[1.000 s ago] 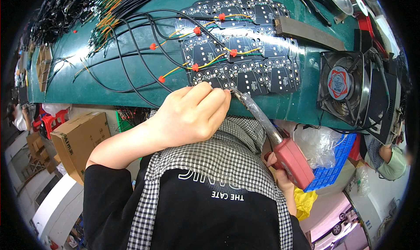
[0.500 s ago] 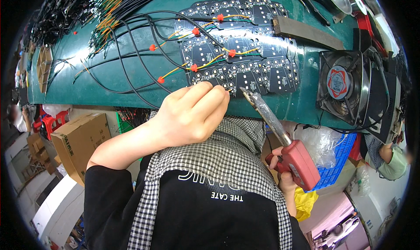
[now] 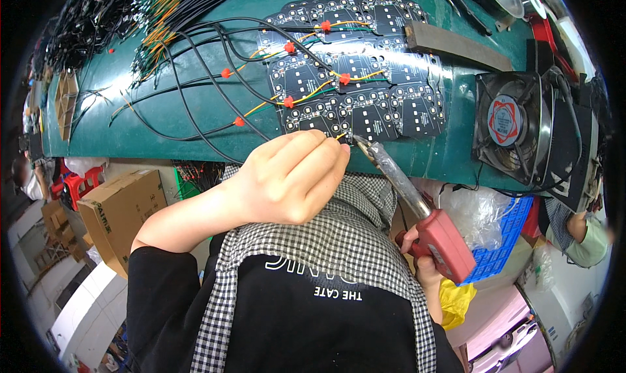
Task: The person places soldered circuit board panels into a storage crate under the workbench, then solders wires onto circuit boards on the table using a handheld soldering tool.
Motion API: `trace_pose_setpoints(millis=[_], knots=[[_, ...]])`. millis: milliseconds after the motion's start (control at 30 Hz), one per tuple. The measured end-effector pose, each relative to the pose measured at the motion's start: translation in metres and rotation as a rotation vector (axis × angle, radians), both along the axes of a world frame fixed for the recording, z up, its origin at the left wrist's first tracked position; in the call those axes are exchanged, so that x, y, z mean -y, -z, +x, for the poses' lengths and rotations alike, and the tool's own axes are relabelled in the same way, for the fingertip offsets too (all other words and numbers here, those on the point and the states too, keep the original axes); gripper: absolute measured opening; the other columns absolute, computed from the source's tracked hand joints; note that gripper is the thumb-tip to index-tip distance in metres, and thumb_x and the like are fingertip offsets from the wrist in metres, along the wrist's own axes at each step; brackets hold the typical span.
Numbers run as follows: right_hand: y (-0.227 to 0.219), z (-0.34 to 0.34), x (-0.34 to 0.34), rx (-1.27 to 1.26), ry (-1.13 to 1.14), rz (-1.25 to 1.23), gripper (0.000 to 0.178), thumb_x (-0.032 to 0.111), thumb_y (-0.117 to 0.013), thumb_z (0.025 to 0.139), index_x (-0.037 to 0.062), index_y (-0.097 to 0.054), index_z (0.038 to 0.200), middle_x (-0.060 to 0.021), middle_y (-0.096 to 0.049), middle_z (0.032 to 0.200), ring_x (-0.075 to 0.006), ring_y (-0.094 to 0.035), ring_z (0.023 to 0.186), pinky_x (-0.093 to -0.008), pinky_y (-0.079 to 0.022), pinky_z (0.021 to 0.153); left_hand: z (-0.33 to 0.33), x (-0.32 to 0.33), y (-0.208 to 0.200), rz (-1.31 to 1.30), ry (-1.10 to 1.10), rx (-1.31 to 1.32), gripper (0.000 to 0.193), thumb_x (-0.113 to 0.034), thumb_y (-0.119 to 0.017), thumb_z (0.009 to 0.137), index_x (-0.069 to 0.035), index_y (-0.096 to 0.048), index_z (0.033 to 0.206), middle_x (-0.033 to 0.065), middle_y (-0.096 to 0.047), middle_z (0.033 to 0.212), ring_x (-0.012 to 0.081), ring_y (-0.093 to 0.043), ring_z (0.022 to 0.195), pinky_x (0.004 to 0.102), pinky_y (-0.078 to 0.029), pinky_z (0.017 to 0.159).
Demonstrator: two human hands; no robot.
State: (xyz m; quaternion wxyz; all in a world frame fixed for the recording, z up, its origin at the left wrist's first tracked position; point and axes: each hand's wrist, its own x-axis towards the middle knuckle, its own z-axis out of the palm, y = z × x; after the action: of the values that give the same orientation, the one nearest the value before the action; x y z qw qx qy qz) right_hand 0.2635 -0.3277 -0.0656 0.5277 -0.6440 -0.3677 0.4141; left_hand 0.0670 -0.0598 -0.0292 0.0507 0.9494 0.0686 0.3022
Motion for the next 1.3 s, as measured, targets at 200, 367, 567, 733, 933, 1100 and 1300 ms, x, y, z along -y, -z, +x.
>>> trace_pose_setpoints(millis=[200, 367, 567, 733, 933, 1100, 1300], knots=[[0.001, 0.002, 0.002, 0.077, -0.028, -0.005, 0.078, 0.047, -0.079, 0.079, -0.0090, -0.053, 0.127, -0.0128, -0.070, 0.085, -0.0183, -0.070, 0.067, -0.0280, -0.056, 0.066, 0.003, 0.004, 0.002, -0.015, -0.028, -0.079, 0.033, -0.005, -0.067, 0.057, 0.006, -0.069, 0.088, 0.0101, -0.062, 0.082, 0.0223, -0.063, 0.071, 0.0278, -0.052, 0.056], [0.002, 0.000, 0.001, 0.017, -0.034, 0.044, 0.075, 0.044, -0.079, 0.080, -0.0084, -0.052, 0.128, -0.0116, -0.070, 0.083, -0.0184, -0.069, 0.065, -0.0276, -0.056, 0.065, 0.004, 0.003, 0.002, -0.017, -0.044, -0.075, 0.023, -0.003, -0.068, 0.061, 0.005, -0.066, 0.082, 0.0072, -0.057, 0.078, 0.0193, -0.060, 0.071, 0.0257, -0.050, 0.055], [0.011, 0.000, 0.004, -0.004, -0.055, 0.075, 0.074, 0.041, -0.080, 0.080, -0.0083, -0.053, 0.128, -0.0107, -0.070, 0.081, -0.0178, -0.069, 0.064, -0.0274, -0.055, 0.064, 0.006, 0.004, 0.003, -0.014, -0.053, -0.062, 0.017, -0.001, -0.068, 0.061, 0.004, -0.064, 0.077, 0.0052, -0.052, 0.074, 0.0172, -0.057, 0.069, 0.0246, -0.048, 0.054], [0.002, -0.003, -0.003, 0.007, -0.009, 0.033, 0.074, 0.044, -0.080, 0.079, -0.0092, -0.055, 0.124, -0.0128, -0.070, 0.087, -0.0179, -0.068, 0.064, -0.0274, -0.054, 0.063, 0.006, 0.003, 0.004, -0.023, -0.052, -0.067, 0.018, -0.002, -0.068, 0.061, 0.004, -0.064, 0.077, 0.0052, -0.052, 0.074, 0.0167, -0.057, 0.069, 0.0243, -0.047, 0.053], [-0.022, -0.007, -0.018, -0.275, 0.138, -0.053, 0.080, 0.055, -0.079, 0.076, -0.0091, -0.054, 0.118, -0.0180, -0.069, 0.098, -0.0179, -0.065, 0.066, -0.0281, -0.051, 0.061, 0.005, 0.006, -0.005, -0.094, -0.051, -0.144, 0.027, -0.003, -0.067, 0.059, 0.005, -0.066, 0.085, 0.0089, -0.057, 0.081, 0.0202, -0.059, 0.071, 0.0275, -0.050, 0.056], [-0.020, -0.007, -0.026, -0.283, 0.171, -0.019, 0.086, 0.062, -0.071, 0.080, -0.0050, -0.046, 0.127, -0.0163, -0.060, 0.107, -0.0168, -0.058, 0.062, -0.0278, -0.048, 0.054, 0.011, -0.026, -0.027, -0.235, -0.068, -0.203, 0.023, -0.005, -0.069, 0.070, 0.003, -0.065, 0.091, 0.0100, -0.057, 0.084, 0.0236, -0.059, 0.075, 0.0331, -0.051, 0.063], [-0.022, -0.005, -0.026, -0.339, 0.175, 0.038, 0.081, 0.054, -0.073, 0.083, -0.0046, -0.045, 0.132, -0.0186, -0.060, 0.114, -0.0190, -0.060, 0.072, -0.0316, -0.053, 0.061, 0.072, -0.167, -0.001, 0.022, -0.269, -0.172, 0.014, -0.007, -0.061, 0.083, -0.002, -0.065, 0.096, 0.0149, -0.064, 0.089, 0.0299, -0.063, 0.084, 0.0383, -0.052, 0.073]])
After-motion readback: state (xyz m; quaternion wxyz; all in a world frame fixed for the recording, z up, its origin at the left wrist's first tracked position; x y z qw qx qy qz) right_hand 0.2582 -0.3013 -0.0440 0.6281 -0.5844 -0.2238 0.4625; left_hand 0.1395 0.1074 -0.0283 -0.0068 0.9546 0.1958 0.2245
